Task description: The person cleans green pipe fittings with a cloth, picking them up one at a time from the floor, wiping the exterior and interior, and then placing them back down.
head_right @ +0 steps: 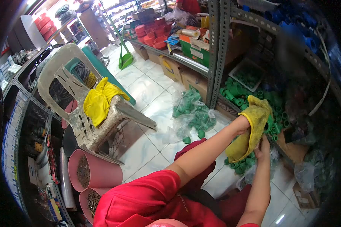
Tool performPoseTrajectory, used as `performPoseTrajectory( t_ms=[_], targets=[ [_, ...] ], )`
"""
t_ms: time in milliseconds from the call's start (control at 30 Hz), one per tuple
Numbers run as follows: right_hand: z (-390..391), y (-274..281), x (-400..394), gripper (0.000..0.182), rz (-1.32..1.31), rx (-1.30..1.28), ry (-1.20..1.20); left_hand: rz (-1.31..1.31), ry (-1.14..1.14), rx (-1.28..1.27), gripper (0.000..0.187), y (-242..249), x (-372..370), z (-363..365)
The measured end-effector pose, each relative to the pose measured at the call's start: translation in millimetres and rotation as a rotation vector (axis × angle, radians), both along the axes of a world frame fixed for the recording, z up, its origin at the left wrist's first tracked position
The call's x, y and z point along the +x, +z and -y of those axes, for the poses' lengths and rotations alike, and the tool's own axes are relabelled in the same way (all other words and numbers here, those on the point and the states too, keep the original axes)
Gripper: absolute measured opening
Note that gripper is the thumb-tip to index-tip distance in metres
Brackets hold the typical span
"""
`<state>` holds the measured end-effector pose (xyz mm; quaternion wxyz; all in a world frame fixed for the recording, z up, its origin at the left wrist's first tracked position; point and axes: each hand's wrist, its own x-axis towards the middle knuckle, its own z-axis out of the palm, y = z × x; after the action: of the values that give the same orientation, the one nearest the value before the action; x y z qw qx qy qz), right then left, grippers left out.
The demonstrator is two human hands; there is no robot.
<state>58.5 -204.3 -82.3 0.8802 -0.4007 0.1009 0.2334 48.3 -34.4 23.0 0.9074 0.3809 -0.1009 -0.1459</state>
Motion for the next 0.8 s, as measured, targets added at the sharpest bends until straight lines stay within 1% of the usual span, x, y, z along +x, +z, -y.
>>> performPoseTrajectory(
  t_ms=[67, 133, 167, 233, 267, 333, 433, 467, 500, 567, 600, 633, 700, 733, 767, 800],
  targets=[
    [9, 4, 7, 0.028, -0.005, 0.048, -0.041, 0.0, 0.006, 0.034, 0.028, 2, 1, -2],
    [24, 15, 16, 0.026, 0.005, 0.102, -0.149, 0.029, 0.135, 0.149, 0.029, 14, -5, -5],
    [28, 28, 13, 0.026, 0.003, 0.101, -0.152, 0.027, 0.131, 0.148, 0.029, 15, -5, -5],
    [35, 52, 7, 0.026, 0.102, 0.193, -0.311, 0.036, 0.174, 0.171, 0.029, 14, -5, -4],
    [46, 45, 13, 0.026, 0.103, 0.193, -0.315, 0.042, 0.196, 0.182, 0.029, 14, -5, -3],
    [76, 30, 27, 0.026, 0.109, 0.321, -0.326, 0.053, 0.242, 0.204, 0.03, 13, -4, -2],
    [86, 37, 22, 0.025, 0.156, 0.316, -0.332, 0.07, 0.306, 0.237, 0.03, 10, -3, 2],
    [87, 37, 21, 0.025, 0.2, 0.312, -0.257, 0.075, 0.325, 0.249, 0.03, 9, -2, 4],
    [79, 49, 12, 0.025, 0.203, 0.311, -0.266, 0.083, 0.342, 0.259, 0.03, 8, -1, 6],
    [37, 96, -14, 0.025, 0.171, 0.249, -0.374, 0.15, 0.355, 0.293, 0.03, 5, 1, 9],
    [25, 107, -24, 0.028, 0.227, 0.209, -0.295, 0.173, 0.338, 0.246, 0.031, 1, 5, 12],
    [25, 103, -23, 0.029, 0.262, 0.12, -0.181, 0.176, 0.305, 0.246, 0.031, 4, 1, 15],
    [21, 99, -28, 0.03, 0.407, -0.289, -0.146, 0.123, 0.208, 0.123, 0.031, 5, -9, 16],
    [19, 96, -30, 0.03, 0.405, -0.311, -0.09, 0.054, 0.129, 0.11, 0.032, -3, -6, 18],
    [13, 96, -33, 0.03, 0.401, -0.329, -0.028, 0.034, 0.108, 0.044, 0.032, -8, -8, 23],
    [-2, 107, -42, 0.032, 0.401, -0.274, -0.052, 0.186, 0.224, 0.248, 0.032, -12, -10, 27]
  ],
)
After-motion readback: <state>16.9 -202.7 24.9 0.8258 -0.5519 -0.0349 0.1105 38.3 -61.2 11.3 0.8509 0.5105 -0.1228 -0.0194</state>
